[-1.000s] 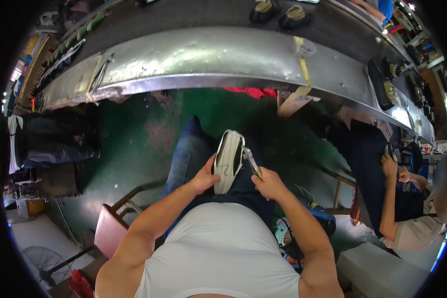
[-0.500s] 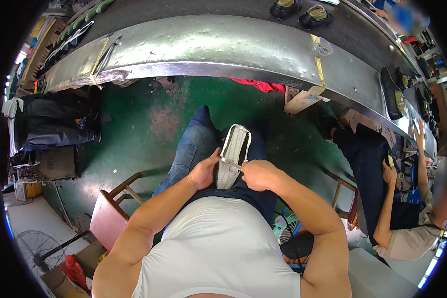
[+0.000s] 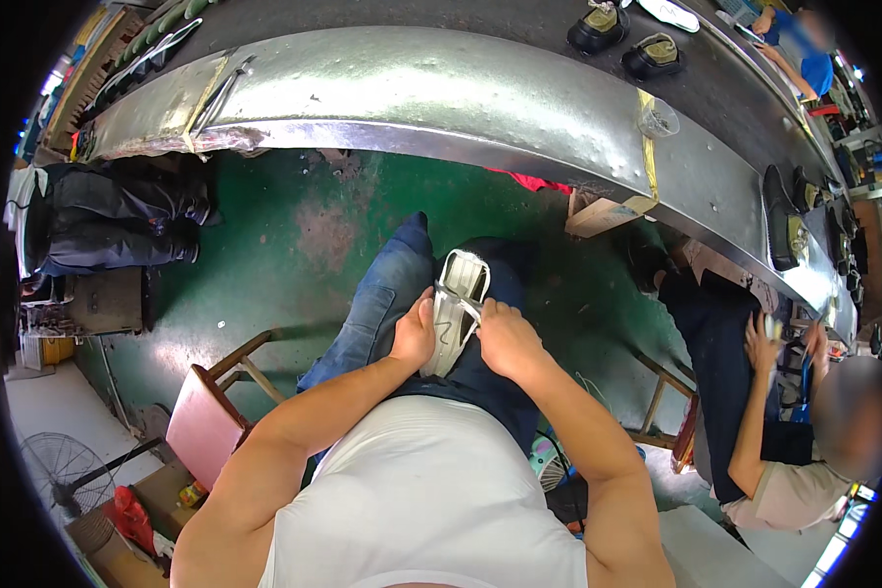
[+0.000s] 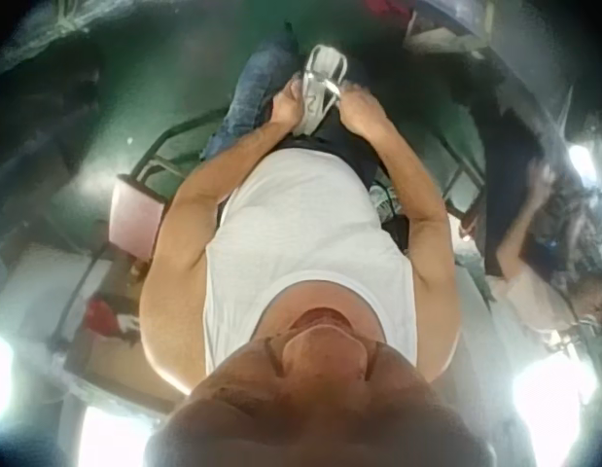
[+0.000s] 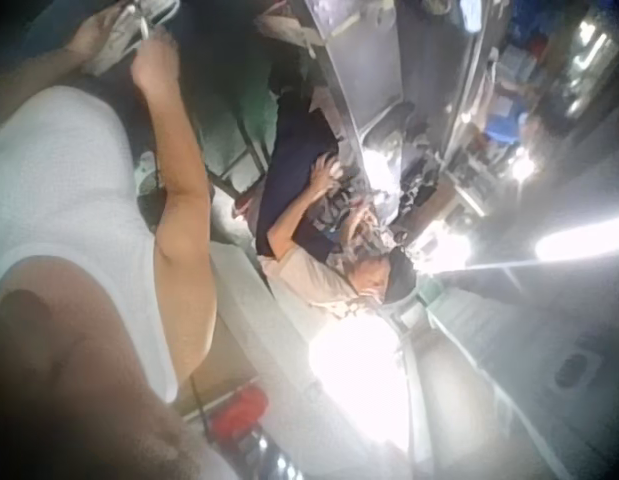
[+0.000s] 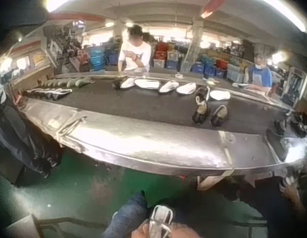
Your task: Manually fitting and cleaning shoe components on a lasting line.
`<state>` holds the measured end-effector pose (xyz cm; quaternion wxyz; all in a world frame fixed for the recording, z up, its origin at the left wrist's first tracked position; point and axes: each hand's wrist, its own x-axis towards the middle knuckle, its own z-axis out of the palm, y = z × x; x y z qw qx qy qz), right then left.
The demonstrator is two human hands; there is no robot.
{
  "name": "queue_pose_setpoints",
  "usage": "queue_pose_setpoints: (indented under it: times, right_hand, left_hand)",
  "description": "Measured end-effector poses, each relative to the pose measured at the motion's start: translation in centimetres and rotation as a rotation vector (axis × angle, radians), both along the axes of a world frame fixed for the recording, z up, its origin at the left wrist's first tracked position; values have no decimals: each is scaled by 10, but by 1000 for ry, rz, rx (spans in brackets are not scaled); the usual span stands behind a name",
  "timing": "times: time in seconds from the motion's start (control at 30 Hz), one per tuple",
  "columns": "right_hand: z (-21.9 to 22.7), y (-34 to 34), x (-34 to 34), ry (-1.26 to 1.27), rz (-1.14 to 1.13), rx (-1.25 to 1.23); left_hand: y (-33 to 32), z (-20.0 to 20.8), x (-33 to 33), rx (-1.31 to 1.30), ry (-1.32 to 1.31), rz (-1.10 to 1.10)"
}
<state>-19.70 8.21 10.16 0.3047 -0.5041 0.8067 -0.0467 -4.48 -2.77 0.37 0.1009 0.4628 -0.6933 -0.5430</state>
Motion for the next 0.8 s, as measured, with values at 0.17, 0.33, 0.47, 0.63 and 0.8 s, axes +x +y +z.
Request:
queue_pose_setpoints:
  times: [0.17,0.33,0.47,0.63,0.8]
  right_hand:
    - [-24,9,-2,-29,-107,-129]
    - [-7,4,-47,-722,-302,339]
    - [-2,-10,-50,-496,-251,-1]
    - [-36,-27,-41,-130,-39,-66]
    - [-26,-17,-32,-209,-48,-274]
  left_hand:
    - [-6,3,4,-351,103,-262]
    - [-20,35,2,-167,-88,-495]
    - [-31,35,-3,-187,-146,-571]
    - [-31,55,-6,-165,-273,-726]
    - [-17,30,20,-136,47,-381]
